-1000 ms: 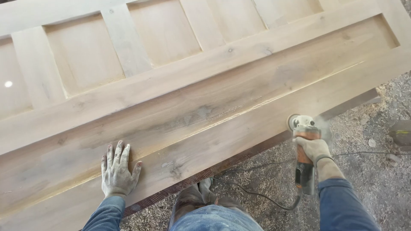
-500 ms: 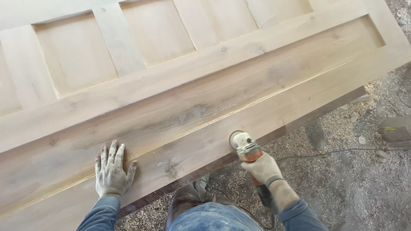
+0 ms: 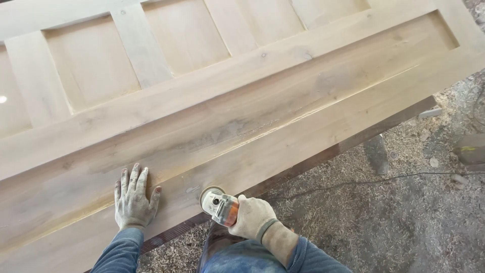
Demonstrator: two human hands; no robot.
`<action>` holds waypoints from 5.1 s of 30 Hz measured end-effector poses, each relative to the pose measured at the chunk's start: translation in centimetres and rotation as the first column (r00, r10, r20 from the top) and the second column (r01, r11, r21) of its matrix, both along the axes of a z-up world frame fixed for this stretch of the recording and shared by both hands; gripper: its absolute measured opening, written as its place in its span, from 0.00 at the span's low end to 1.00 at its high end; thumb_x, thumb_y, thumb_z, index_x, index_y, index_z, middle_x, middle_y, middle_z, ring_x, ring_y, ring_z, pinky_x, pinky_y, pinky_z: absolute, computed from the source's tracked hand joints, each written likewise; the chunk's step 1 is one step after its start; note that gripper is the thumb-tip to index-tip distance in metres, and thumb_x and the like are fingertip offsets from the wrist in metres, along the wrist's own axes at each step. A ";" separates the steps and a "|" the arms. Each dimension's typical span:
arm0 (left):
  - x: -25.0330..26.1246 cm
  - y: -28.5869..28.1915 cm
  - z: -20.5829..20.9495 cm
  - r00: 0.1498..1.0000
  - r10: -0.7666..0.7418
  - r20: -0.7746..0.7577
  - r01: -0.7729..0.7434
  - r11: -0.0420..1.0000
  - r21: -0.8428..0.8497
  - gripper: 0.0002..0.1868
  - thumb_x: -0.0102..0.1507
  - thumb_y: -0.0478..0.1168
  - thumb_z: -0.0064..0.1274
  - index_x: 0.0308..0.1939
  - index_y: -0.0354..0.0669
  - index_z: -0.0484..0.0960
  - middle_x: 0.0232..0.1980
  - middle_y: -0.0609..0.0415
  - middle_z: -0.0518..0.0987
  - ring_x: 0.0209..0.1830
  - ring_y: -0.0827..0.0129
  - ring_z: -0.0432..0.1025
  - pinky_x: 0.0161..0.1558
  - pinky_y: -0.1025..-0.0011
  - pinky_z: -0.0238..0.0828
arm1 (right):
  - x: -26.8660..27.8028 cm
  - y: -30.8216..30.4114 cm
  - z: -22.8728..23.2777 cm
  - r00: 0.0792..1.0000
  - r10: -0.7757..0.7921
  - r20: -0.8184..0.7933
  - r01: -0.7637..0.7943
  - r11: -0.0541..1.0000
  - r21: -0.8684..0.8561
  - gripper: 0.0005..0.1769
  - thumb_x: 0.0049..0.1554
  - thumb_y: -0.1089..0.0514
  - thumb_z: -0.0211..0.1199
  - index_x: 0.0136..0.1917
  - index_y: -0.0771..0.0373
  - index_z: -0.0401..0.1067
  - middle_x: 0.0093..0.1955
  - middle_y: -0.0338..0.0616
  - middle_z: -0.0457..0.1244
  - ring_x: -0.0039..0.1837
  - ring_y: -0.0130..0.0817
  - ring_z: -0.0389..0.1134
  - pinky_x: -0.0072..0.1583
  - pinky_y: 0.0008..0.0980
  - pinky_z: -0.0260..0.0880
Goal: Sanding the recessed panels of a large wooden door using a hand-held power sander.
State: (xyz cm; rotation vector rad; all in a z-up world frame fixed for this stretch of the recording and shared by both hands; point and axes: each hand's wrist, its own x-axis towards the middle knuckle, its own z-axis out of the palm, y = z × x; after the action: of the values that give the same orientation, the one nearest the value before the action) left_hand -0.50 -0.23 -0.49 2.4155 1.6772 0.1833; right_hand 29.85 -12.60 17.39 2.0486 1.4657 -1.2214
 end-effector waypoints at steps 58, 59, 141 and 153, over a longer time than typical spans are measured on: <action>-9.0 -5.2 0.2 0.994 0.096 0.051 -0.093 0.993 -0.066 0.43 0.69 0.67 0.27 0.79 0.44 0.49 0.83 0.43 0.41 0.84 0.50 0.31 0.78 0.49 0.19 | -9.8 3.8 -1.0 0.999 0.027 0.032 -0.025 0.998 -0.054 0.26 0.56 0.42 0.67 0.60 0.59 0.68 0.48 0.41 0.69 0.48 0.31 0.74 0.54 0.33 0.78; -8.6 -5.0 -0.4 0.997 0.082 -0.015 -0.082 0.995 -0.048 0.45 0.67 0.69 0.26 0.79 0.44 0.46 0.83 0.42 0.39 0.83 0.49 0.30 0.76 0.47 0.17 | -8.0 3.7 -0.8 0.995 -0.033 0.091 0.038 0.998 -0.045 0.27 0.55 0.40 0.68 0.59 0.58 0.69 0.48 0.40 0.69 0.49 0.30 0.74 0.55 0.33 0.77; -6.7 -5.4 -1.9 0.957 0.250 -0.146 -0.277 0.938 -0.209 0.46 0.65 0.73 0.17 0.78 0.49 0.40 0.83 0.48 0.30 0.81 0.45 0.21 0.72 0.44 0.09 | -0.7 7.1 -1.4 0.985 0.141 0.096 -0.120 0.972 -0.200 0.24 0.55 0.44 0.69 0.59 0.54 0.65 0.48 0.38 0.67 0.51 0.30 0.73 0.59 0.33 0.76; 21.8 -1.1 3.2 0.980 -0.163 -0.111 0.125 0.950 -0.287 0.40 0.68 0.65 0.30 0.79 0.52 0.45 0.83 0.47 0.37 0.82 0.46 0.29 0.75 0.42 0.22 | 25.0 4.0 0.3 0.946 -0.159 0.282 0.192 0.977 -0.095 0.28 0.49 0.37 0.74 0.55 0.53 0.71 0.48 0.41 0.72 0.52 0.33 0.77 0.62 0.33 0.78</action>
State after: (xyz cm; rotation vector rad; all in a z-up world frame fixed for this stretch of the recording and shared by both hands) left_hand 21.30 -1.33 2.70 2.3645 1.4532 -0.2281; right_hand 54.82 -8.55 17.72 2.1980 1.0764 -1.0120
